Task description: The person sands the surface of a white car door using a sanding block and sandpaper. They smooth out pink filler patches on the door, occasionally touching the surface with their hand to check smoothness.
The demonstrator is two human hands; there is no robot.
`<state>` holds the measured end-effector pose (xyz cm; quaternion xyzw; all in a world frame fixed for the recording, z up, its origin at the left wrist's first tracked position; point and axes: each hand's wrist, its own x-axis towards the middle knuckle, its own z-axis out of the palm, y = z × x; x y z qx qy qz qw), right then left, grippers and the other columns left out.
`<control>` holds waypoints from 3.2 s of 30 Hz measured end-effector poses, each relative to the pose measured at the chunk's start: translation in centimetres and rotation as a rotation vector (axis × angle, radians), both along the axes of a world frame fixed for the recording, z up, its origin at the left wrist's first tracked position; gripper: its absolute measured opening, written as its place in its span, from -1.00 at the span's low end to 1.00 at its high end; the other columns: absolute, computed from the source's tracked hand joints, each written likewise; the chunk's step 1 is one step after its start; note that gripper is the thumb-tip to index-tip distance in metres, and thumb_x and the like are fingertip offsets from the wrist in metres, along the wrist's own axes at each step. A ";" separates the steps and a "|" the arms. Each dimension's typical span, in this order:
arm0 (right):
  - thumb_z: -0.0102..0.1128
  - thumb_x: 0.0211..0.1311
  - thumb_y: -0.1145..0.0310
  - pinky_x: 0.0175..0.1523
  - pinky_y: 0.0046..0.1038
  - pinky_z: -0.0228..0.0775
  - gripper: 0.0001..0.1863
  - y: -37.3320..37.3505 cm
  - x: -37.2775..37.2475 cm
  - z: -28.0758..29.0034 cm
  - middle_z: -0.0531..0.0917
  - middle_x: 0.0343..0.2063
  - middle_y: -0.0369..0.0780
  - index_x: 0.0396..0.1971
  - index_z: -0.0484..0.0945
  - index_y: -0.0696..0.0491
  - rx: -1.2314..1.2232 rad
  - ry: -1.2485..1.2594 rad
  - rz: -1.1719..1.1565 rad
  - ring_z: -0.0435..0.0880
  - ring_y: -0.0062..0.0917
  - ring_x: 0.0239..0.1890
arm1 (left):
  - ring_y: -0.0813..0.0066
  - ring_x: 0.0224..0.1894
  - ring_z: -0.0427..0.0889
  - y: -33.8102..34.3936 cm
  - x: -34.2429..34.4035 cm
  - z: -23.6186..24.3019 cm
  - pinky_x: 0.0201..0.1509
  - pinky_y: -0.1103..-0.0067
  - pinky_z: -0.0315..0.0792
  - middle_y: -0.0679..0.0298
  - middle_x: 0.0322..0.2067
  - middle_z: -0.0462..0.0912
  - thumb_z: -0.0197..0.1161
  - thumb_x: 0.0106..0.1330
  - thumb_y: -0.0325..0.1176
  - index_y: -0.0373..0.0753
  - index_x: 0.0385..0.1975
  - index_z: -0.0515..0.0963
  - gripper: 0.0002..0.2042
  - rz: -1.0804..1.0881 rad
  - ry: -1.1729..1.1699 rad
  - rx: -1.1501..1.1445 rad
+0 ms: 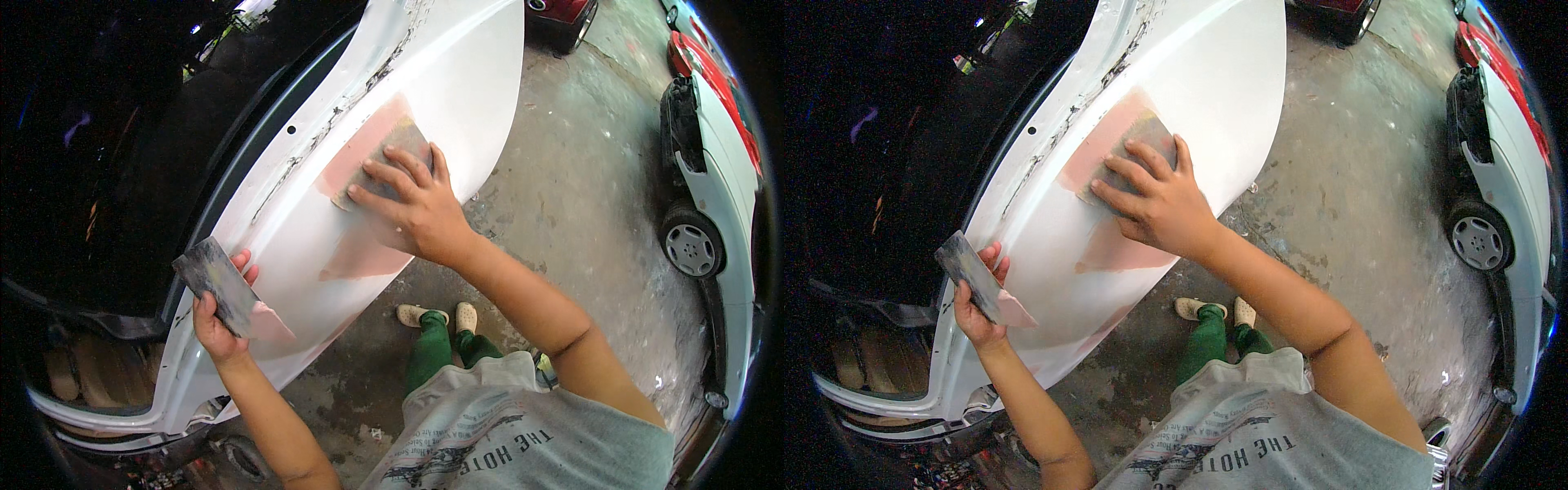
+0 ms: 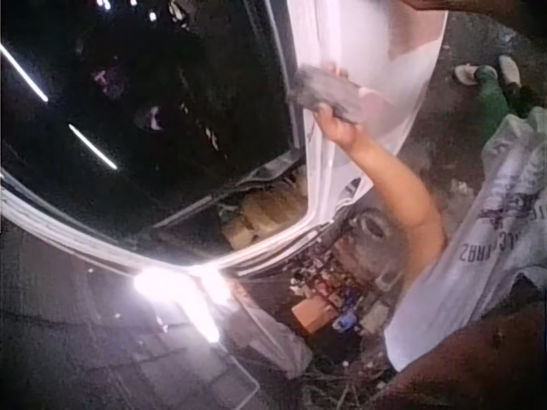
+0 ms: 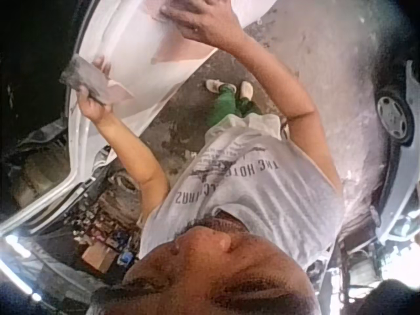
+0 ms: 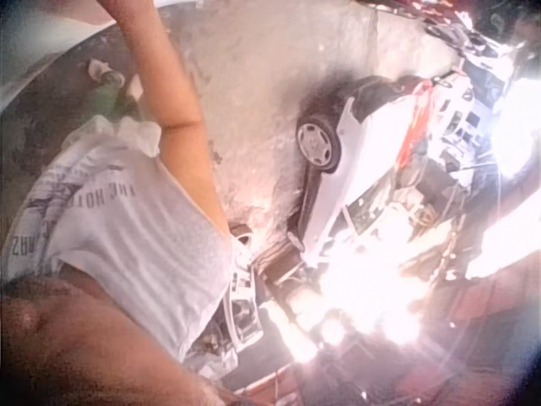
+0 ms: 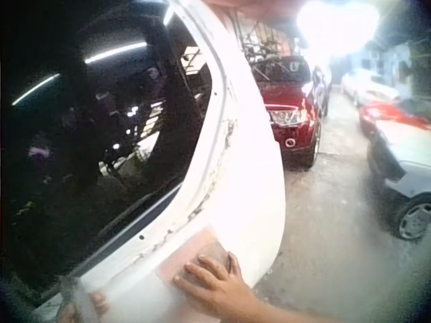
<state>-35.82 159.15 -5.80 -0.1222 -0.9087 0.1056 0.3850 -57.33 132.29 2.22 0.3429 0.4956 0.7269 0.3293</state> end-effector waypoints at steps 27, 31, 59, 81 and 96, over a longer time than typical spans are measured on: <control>0.47 -0.15 0.17 0.33 0.33 0.01 -0.26 1.7 1.4 -1.4 0.43 0.24 -0.29 0.19 0.52 -0.31 0.017 -0.055 -0.022 0.32 -0.24 0.34 | 0.01 0.37 0.38 0.5 0.9 0.0 0.53 0.22 0.13 -0.14 0.20 0.51 0.07 0.41 -0.09 -0.46 0.34 0.25 -0.36 0.146 0.033 -0.099; 0.47 -0.16 0.16 0.33 0.32 0.02 -0.27 1.8 2.3 -0.1 0.43 0.24 -0.29 0.18 0.54 -0.30 0.001 -0.037 -0.032 0.33 -0.24 0.33 | 0.01 0.38 0.36 0.3 0.8 0.0 0.53 0.22 0.13 -0.14 0.20 0.50 0.07 0.41 -0.09 -0.46 0.35 0.24 -0.35 0.150 0.054 -0.108; 0.49 -0.17 0.18 0.34 0.28 0.04 -0.27 6.1 1.6 2.1 0.44 0.24 -0.30 0.18 0.54 -0.29 0.029 0.087 -0.045 0.32 -0.25 0.35 | 0.02 0.41 0.32 -0.2 0.2 -0.3 0.53 0.21 0.14 -0.10 0.22 0.48 0.03 0.44 -0.07 -0.42 0.33 0.27 -0.39 0.121 0.017 -0.086; 0.46 -0.13 0.14 0.34 0.27 0.06 -0.29 6.6 2.1 2.8 0.45 0.22 -0.26 0.18 0.53 -0.27 0.040 0.095 -0.059 0.33 -0.24 0.35 | 0.04 0.41 0.32 -0.2 0.3 -0.2 0.53 0.24 0.13 -0.10 0.24 0.47 0.02 0.46 -0.08 -0.42 0.34 0.26 -0.40 0.122 0.025 -0.095; 0.45 -0.15 0.21 0.31 0.15 0.14 -0.34 6.5 2.9 -2.6 0.48 0.20 -0.25 0.12 0.60 -0.24 0.002 -0.029 -0.030 0.37 -0.22 0.32 | 0.07 0.42 0.30 -0.7 0.0 -0.3 0.53 0.27 0.13 -0.12 0.25 0.44 -0.01 0.48 -0.06 -0.49 0.27 0.33 -0.41 0.105 0.012 -0.095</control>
